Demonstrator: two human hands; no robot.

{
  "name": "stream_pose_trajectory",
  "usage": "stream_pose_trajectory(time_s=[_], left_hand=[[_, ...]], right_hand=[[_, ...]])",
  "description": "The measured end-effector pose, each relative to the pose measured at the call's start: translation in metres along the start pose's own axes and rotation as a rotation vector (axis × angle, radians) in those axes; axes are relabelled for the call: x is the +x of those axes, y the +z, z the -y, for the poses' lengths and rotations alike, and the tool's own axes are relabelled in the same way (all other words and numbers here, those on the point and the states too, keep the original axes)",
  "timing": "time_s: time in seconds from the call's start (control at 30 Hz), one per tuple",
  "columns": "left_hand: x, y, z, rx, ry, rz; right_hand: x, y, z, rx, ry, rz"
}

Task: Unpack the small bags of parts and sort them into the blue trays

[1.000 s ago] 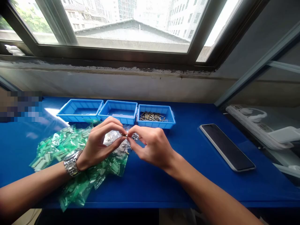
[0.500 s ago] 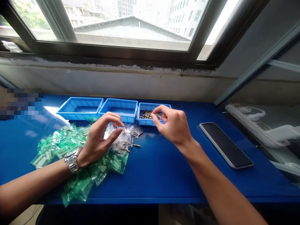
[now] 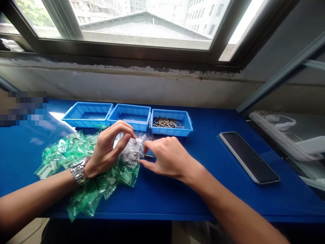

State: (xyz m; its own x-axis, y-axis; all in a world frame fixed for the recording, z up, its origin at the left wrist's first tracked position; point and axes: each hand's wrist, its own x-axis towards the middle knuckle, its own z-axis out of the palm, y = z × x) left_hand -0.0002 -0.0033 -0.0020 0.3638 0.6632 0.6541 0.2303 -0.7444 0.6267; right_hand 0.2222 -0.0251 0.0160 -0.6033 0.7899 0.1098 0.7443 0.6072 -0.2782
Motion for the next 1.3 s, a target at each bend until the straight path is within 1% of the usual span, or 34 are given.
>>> stream_pose_trajectory(time_s=[0.17,0.47,0.7,0.93,1.1,1.23,1.3], left_hand=[[0.001,0.0,0.0,-0.016,-0.004,0.011],[0.0,0.001,0.0,-0.036,-0.006,0.032],[0.0,0.001,0.0,-0.03,-0.002,0.036],[0.001,0.001,0.0,-0.033,0.003,0.047],[0.0,0.001,0.001,-0.039,0.0,0.055],[0.001,0.002,0.002,-0.032,0.0,0.062],[0.001,0.002,0.002,-0.023,0.0,0.059]], right_hand=[[0.0,0.0,-0.005,-0.012,-0.027,-0.004],[0.002,-0.003,-0.011,-0.013,0.0,0.053],[0.002,-0.005,-0.016,-0.021,-0.022,0.09],[0.003,-0.006,-0.014,-0.076,-0.035,0.172],[0.003,-0.005,-0.009,-0.141,-0.014,0.23],[0.001,-0.002,-0.009,-0.165,-0.009,0.24],[0.0,-0.003,-0.011,-0.136,-0.02,0.229]])
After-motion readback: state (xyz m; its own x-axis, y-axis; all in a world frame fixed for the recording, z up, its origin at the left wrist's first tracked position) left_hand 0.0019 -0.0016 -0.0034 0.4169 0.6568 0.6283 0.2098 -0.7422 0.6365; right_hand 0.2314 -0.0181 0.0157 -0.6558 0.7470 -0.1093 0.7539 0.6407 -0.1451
